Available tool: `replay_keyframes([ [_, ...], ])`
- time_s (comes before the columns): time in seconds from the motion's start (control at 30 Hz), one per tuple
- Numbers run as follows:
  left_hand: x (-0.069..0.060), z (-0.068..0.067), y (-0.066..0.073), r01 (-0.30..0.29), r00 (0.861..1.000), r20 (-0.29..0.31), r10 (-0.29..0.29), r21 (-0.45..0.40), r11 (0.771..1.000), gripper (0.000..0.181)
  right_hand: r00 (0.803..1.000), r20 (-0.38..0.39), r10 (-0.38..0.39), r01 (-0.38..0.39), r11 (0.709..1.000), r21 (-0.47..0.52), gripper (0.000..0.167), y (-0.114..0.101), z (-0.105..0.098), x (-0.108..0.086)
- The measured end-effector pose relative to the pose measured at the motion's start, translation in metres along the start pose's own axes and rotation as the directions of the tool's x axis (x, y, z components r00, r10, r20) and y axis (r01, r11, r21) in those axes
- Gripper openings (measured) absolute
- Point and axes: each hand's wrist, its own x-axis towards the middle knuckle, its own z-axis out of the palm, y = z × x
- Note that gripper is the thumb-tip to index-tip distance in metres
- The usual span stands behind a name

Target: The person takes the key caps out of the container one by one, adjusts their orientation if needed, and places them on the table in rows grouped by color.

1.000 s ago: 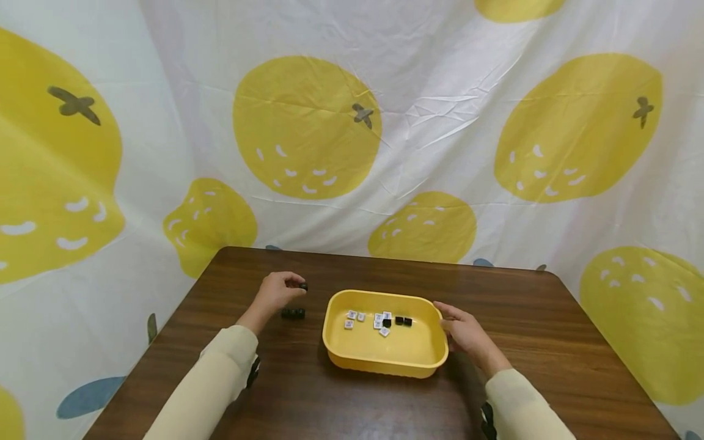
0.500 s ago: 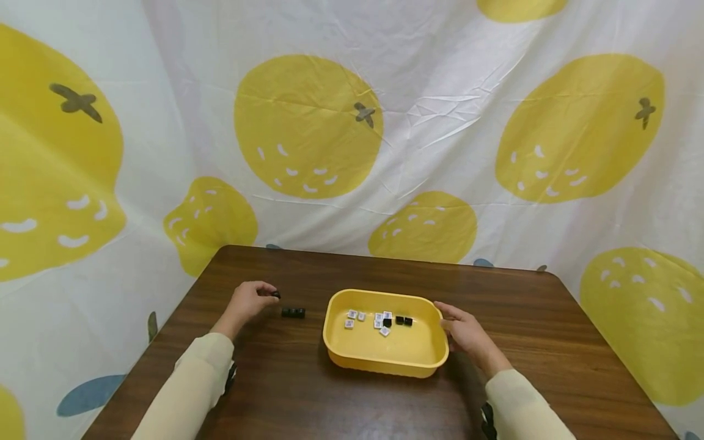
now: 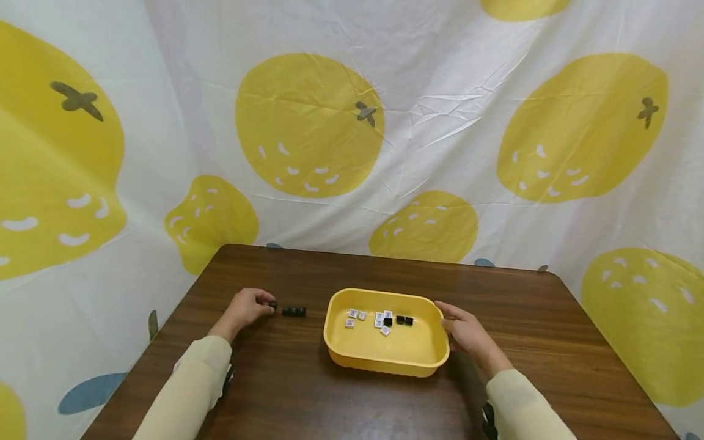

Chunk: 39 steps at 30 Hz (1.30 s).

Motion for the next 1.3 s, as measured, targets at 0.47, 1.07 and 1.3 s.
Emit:
replay_keyframes([
  [0.47, 0.004, 0.009, 0.000, -0.009, 0.999, 0.042, 0.007, 0.032, 0.999, 0.020, 1.000, 0.003, 0.002, -0.002, 1.000, 0.006, 0.050, 0.000, 0.000, 0.000],
  [1.07, 0.003, 0.009, 0.006, 0.002, 0.998, 0.067, -0.004, 0.021, 1.000, 0.029, 1.000, 0.009, -0.006, 0.006, 1.000, -0.002, 0.050, 0.000, 0.000, -0.003],
  [1.3, 0.009, 0.009, 0.024, -0.035, 0.999, 0.041, 0.036, -0.023, 0.999, 0.035, 1.000, 0.002, -0.002, 0.002, 1.000, -0.010, 0.050, 0.000, -0.001, -0.002],
])
